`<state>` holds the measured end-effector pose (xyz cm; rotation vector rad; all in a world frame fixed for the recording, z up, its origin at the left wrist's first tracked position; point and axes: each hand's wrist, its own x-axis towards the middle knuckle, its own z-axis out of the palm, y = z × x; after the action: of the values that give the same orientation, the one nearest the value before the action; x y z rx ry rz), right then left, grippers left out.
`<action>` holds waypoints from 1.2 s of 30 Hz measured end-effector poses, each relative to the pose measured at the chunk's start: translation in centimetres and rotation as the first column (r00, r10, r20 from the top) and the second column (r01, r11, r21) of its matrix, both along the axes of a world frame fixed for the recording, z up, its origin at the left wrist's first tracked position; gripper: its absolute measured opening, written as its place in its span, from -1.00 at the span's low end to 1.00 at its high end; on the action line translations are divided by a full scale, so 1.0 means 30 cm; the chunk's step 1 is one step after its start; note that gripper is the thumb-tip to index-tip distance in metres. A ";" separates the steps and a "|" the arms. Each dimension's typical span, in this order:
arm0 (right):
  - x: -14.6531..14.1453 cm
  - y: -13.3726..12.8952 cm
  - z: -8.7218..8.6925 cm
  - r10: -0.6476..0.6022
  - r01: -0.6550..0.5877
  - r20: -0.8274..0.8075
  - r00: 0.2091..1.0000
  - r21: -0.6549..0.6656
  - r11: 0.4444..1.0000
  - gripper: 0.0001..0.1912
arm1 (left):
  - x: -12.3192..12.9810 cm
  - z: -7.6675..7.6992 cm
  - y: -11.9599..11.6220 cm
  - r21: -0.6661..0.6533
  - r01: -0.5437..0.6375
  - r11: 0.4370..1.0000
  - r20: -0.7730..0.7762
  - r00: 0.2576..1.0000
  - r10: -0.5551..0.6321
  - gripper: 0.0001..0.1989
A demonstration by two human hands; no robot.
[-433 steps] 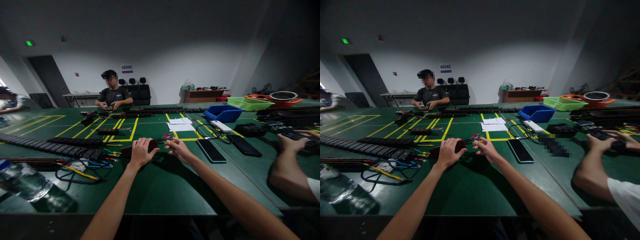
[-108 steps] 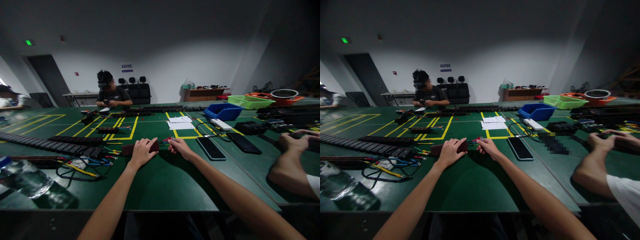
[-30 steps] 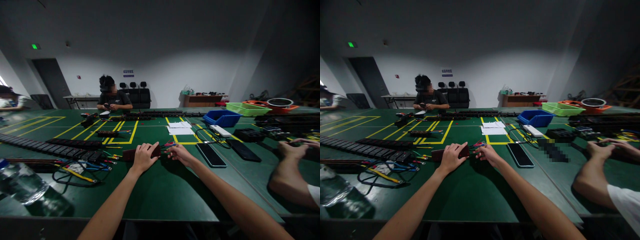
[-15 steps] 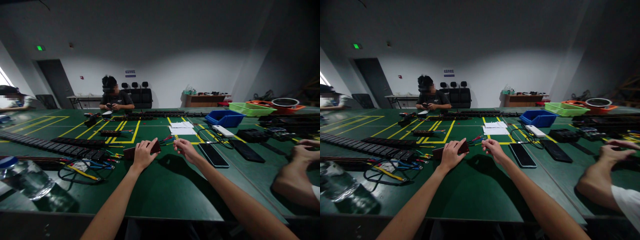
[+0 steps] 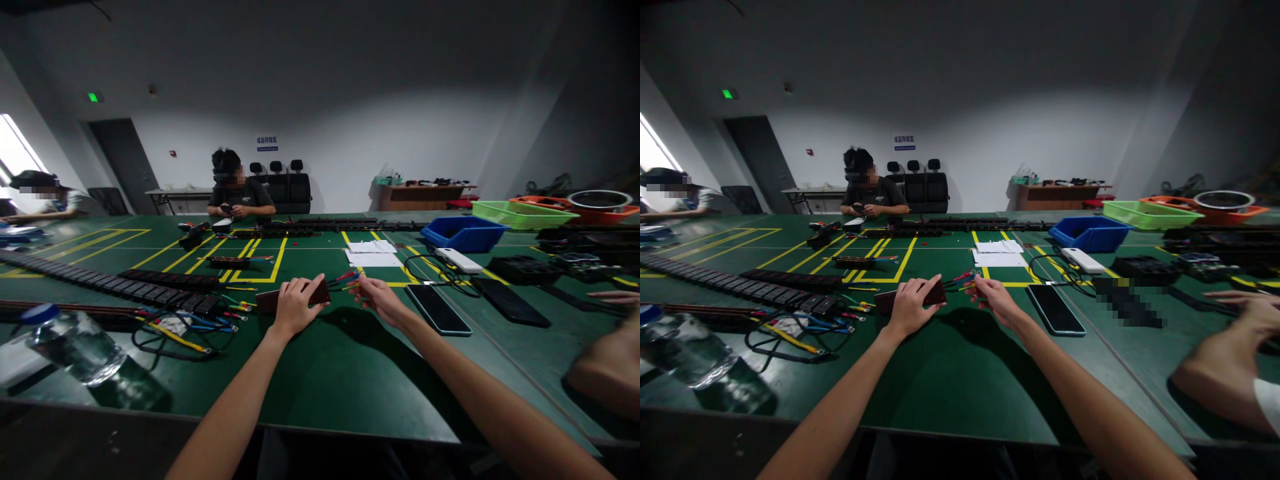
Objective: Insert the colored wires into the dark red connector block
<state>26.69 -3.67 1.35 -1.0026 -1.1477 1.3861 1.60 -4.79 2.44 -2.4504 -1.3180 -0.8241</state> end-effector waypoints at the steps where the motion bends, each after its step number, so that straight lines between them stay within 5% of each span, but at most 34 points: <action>1: 0.003 0.001 -0.001 0.009 -0.009 0.003 1.000 0.000 1.000 -0.58 | 0.000 0.000 -0.001 -0.004 0.009 1.000 -0.001 1.000 -0.009 -0.30; 14: -0.002 -0.008 0.021 0.072 -0.073 0.024 0.997 0.061 0.995 -0.54 | -0.001 0.005 0.007 0.019 -0.005 1.000 0.001 1.000 0.005 -0.31; 27: -0.014 0.012 -0.009 -0.094 0.038 0.196 0.976 0.271 0.962 -0.60 | 0.008 0.004 0.005 -0.001 -0.008 1.000 -0.022 1.000 0.008 -0.31; 36: -0.013 0.016 -0.010 -0.146 0.112 0.133 0.980 0.238 0.965 -0.62 | 0.010 0.004 0.005 -0.008 -0.006 1.000 -0.030 1.000 0.006 -0.31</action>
<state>26.32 -3.18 1.05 -1.0074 -1.2974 1.0612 1.90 -4.64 2.55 -2.4540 -1.3203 -0.7792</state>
